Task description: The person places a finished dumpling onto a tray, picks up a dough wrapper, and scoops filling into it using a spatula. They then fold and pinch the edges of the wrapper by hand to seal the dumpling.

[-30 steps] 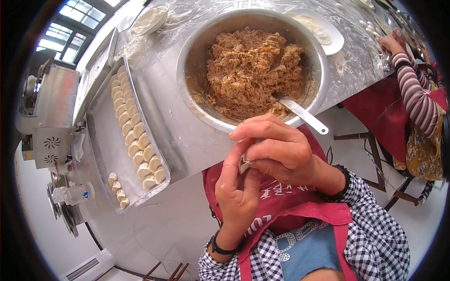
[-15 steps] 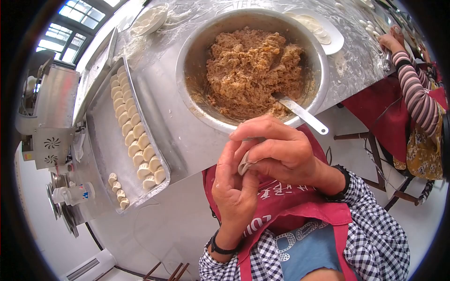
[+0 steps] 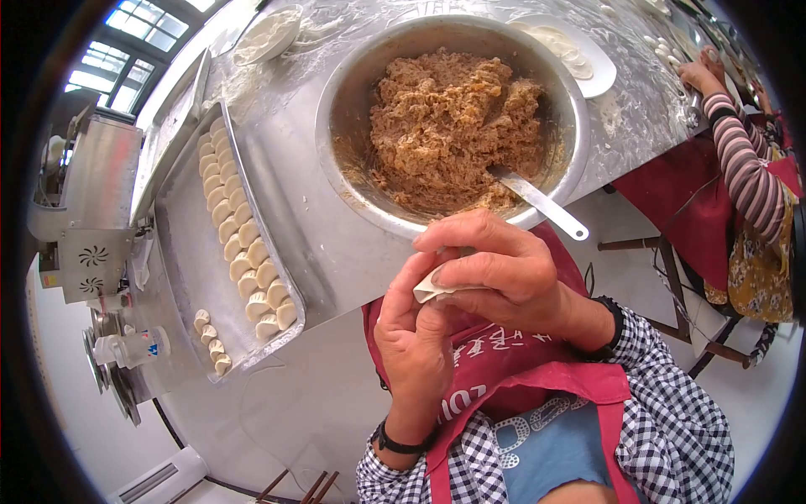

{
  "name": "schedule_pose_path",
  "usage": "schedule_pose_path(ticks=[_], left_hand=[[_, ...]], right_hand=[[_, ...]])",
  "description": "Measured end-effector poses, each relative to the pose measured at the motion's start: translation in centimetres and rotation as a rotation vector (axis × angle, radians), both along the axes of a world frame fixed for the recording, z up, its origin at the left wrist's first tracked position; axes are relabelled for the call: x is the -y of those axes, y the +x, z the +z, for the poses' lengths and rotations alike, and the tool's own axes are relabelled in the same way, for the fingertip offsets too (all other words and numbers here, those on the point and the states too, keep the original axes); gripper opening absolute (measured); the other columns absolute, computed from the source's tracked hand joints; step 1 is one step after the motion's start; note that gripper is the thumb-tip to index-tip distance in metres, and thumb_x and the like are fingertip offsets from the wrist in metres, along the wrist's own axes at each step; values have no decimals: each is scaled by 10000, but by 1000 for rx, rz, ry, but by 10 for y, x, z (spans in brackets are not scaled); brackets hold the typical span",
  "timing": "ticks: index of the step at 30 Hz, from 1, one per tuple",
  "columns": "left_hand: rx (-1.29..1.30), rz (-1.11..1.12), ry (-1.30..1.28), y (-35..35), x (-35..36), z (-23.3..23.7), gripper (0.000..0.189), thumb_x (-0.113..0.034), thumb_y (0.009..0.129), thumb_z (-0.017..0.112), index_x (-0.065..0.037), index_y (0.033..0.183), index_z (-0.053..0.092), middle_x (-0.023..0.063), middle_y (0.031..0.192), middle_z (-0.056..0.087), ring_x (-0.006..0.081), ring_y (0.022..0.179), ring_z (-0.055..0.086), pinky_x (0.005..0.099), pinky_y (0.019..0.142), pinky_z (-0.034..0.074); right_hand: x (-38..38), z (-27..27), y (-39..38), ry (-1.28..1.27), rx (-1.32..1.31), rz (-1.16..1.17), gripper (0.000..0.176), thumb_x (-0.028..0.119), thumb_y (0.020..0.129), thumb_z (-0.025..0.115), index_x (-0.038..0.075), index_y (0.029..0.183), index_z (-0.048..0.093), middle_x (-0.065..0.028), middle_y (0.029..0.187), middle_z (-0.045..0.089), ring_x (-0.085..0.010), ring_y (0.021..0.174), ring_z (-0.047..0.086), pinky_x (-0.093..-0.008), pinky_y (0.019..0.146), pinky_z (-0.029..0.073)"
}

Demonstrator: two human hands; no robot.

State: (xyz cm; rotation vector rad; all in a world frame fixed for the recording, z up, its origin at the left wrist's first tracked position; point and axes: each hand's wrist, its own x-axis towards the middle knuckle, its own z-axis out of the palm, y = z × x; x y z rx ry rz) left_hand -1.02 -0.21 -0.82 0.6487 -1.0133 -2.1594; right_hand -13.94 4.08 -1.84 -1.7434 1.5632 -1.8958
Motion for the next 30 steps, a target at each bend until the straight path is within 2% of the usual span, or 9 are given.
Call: schedule_pose_path(ticks=[2,8,10,13,14,16,19,23,30], left_hand=[[31,21,-2,0,-1,1,423,-10,885,488,65,1283,362,190,1192,509,227,1057,553,312,863,494],[300,-14,-263,1,0,7,417,-11,897,471,71,1290,362,172,1191,517,184,1065,538,269,871,461],[451,-43,-577,2,0,8,394,0,896,461,73,1277,391,152,1207,517,169,1069,528,262,890,436],[429,12,-674,2,2,0,387,42,858,496,17,1244,475,103,1135,586,146,991,572,246,823,461],[430,13,-674,3,2,2,387,42,858,496,17,1244,475,103,1135,586,146,991,572,246,823,461],[475,-58,-577,4,1,8,418,9,890,464,66,1294,377,153,1266,482,185,1121,502,272,939,402],[377,0,-527,-1,-1,9,457,15,885,470,61,1320,335,158,1306,443,187,1141,488,273,952,392],[413,-20,-541,0,0,8,491,25,879,479,55,1337,305,156,1323,422,179,1125,498,265,932,410],[407,-21,-555,1,0,8,498,36,872,486,45,1338,310,142,1269,477,151,1068,530,237,859,453]], right_hand=[[0,-1,-1,18,-46,-10,135,32,664,680,20,772,599,-135,1019,601,-246,878,598,-324,719,498],[2,3,-4,19,-149,-13,110,54,677,658,22,749,581,-124,1012,603,-268,901,588,-352,757,484],[2,3,-5,23,-160,-6,112,54,677,658,22,750,579,-125,1018,601,-272,903,587,-356,758,483],[0,1,-6,35,-152,11,144,51,653,678,19,760,588,-138,1041,595,-275,913,584,-352,763,477],[-1,0,-5,42,-133,21,176,48,629,699,16,769,599,-150,1057,592,-275,921,582,-344,767,471],[0,1,-2,43,-86,10,155,46,644,682,23,768,593,-140,1055,591,-275,919,584,-353,768,475],[1,3,-2,49,-69,8,137,42,656,666,30,770,590,-129,1056,589,-275,920,586,-361,772,479],[1,3,-5,49,-121,29,146,43,650,670,30,773,593,-131,1064,588,-276,928,586,-361,774,479],[1,2,-3,50,-90,25,151,44,645,673,29,774,597,-142,1075,586,-277,936,588,-360,778,479]])
